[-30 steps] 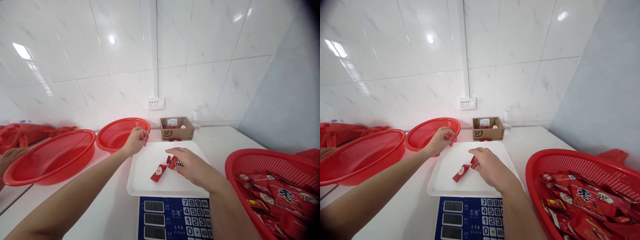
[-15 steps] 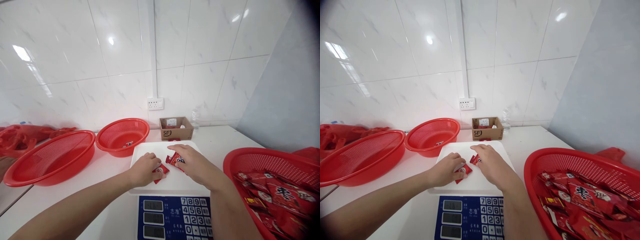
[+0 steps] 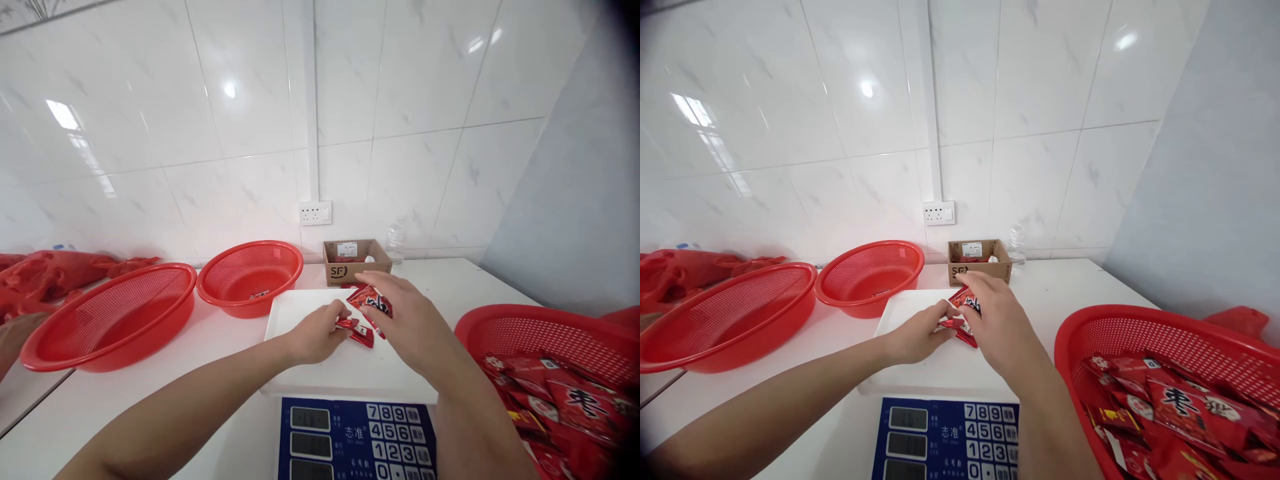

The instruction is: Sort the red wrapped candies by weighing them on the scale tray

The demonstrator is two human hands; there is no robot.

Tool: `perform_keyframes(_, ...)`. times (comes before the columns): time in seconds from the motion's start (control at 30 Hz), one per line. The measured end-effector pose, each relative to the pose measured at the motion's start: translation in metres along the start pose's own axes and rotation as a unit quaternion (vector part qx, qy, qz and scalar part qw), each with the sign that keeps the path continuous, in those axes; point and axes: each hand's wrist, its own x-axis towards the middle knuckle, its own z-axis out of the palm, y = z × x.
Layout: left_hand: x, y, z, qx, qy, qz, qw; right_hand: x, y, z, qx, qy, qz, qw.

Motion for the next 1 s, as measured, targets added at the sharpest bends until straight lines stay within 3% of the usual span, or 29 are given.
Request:
perform_keyframes(0.13, 0.008, 0.002, 0.014, 0.067, -0.064, 0.119, 0.989, -0.003, -0.007, -0.008, 0.017, 0.051, 0.016, 0.998)
perform_keyframes(0.2, 0.009, -0.001, 0.019, 0.122, -0.074, 0.184, 0.972, -0.005, -0.009, -0.010, 0.024, 0.050, 0.011, 0.998)
perform_keyframes(0.27, 0.009, -0.004, 0.022, 0.182, -0.065, 0.199, 0.961, -0.005, -0.010, -0.009, 0.030, 0.045, 0.011, 0.998)
perform_keyframes(0.4, 0.009, -0.006, 0.020, 0.281, -0.051, 0.151, 0.946, -0.005, -0.010, -0.007, 0.036, 0.037, 0.014, 0.999)
perform_keyframes(0.53, 0.008, -0.009, 0.009, 0.309, -0.045, 0.135, 0.940, -0.005, -0.008, -0.008, 0.039, 0.050, 0.008, 0.998)
perform_keyframes(0.7, 0.007, -0.030, -0.021, 0.322, 0.030, 0.096, 0.941, -0.005, -0.006, -0.008, 0.046, 0.056, 0.004, 0.997)
perform_keyframes(0.83, 0.007, -0.053, -0.058, 0.319, 0.099, 0.006, 0.943, -0.005, -0.007, -0.007, 0.054, 0.053, 0.002, 0.997)
perform_keyframes(1.0, -0.001, -0.082, -0.092, 0.256, 0.130, -0.153, 0.946, -0.005, -0.008, -0.007, 0.057, 0.050, 0.003, 0.997)
